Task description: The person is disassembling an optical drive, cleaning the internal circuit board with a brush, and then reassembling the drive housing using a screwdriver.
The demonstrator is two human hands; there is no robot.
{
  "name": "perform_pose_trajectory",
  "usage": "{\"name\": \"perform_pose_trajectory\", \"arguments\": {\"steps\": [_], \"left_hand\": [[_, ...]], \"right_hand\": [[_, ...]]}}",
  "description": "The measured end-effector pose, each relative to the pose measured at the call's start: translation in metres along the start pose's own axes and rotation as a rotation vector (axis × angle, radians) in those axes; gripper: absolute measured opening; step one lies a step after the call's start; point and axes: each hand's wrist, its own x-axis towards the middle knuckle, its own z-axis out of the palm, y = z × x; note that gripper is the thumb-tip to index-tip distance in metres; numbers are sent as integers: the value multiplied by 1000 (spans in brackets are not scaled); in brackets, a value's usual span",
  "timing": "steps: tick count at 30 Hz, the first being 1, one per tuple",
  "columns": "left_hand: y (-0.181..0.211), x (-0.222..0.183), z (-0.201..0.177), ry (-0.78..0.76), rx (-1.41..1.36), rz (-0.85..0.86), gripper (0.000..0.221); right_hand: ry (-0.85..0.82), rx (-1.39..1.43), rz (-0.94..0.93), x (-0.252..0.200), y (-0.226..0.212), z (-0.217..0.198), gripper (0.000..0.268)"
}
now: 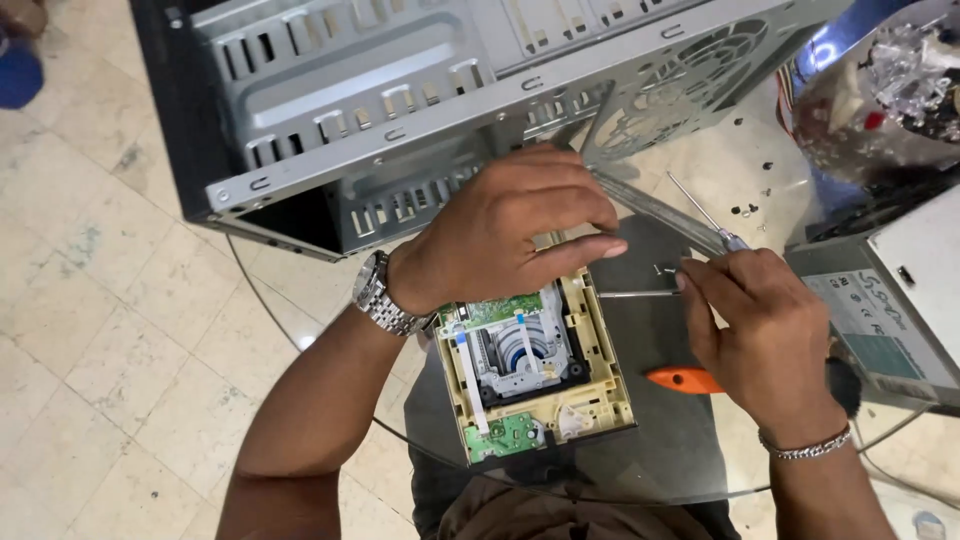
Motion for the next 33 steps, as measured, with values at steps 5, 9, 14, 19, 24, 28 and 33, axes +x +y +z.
{"name": "perform_pose_trajectory", "arguments": {"steps": [5,9,14,19,24,28,33], "left_hand": [[60,-21,-11,117,39,-87,25],[114,-72,-5,18,293,-401,109],[156,-111,11,-101,164,-857,144],[162,-126,28,-59,87,-992,146],[153,-134,18,-32,12,-884,138],[146,-132,-5,-27,-217,-812,126],[146,-135,-22,-85,-143,-775,107]], "right_hand": [[104,103,-43,-1,1,-9,5],[127,280,-59,2,-6,-18,2],[9,400,-241,13,-30,-34,13],[-124,381,-423,2,-41,-26,19],[-127,344,-337,-21,-65,-30,18],[-78,322,-340,-42,-94,-35,22],[-121,489,-310,-55,-106,-29,18]]}}
